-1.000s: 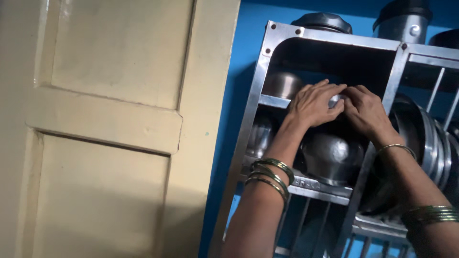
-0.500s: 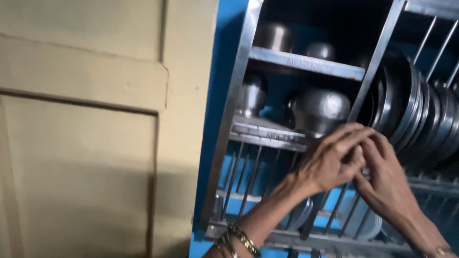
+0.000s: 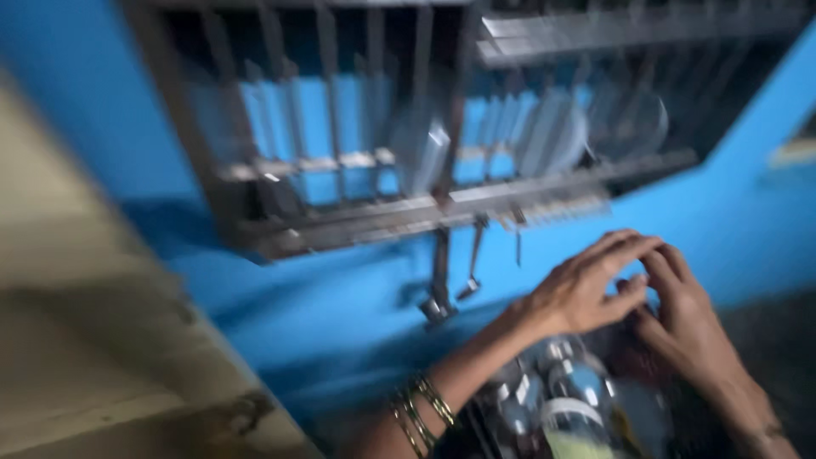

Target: The person dries various stainless steel kitchen items, including bowls, plates, and cups, using a yellow cloth. After drying each item, the person places it on a wall-mounted dish rack.

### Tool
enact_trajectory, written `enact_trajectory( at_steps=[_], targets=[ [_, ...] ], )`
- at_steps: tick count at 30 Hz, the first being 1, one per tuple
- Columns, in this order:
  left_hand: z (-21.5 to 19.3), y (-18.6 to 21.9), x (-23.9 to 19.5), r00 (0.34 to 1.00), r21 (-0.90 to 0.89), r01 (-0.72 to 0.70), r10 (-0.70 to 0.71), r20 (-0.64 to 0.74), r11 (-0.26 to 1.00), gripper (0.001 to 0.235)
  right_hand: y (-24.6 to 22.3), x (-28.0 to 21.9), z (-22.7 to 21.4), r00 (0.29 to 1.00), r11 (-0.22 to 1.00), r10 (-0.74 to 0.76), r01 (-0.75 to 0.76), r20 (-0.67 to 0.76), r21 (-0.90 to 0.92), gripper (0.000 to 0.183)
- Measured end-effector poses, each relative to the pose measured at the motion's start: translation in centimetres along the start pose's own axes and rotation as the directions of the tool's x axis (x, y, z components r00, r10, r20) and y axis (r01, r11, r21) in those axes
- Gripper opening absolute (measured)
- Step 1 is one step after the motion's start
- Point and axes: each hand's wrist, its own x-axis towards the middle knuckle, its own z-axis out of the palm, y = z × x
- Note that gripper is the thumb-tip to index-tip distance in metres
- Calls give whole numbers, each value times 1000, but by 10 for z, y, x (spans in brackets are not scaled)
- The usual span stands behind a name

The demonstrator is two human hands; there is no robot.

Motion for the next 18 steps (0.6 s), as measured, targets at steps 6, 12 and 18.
enact_trajectory(
  at_steps=[6, 12, 18],
  targets=[
    [98, -59, -60, 976, -96, 195, -184, 113, 976, 55, 60, -84, 39, 989, 990, 130, -133, 66, 45, 66],
    [166, -107, -149, 828, -55, 499, -457, 326, 865, 59, 112, -169, 103, 945, 945, 279, -302, 170, 128, 62],
    [223, -148, -233, 661, 22, 639, -564, 495, 769, 60, 158, -256, 161, 810, 834, 477, -540, 341, 117, 62]
  ],
)
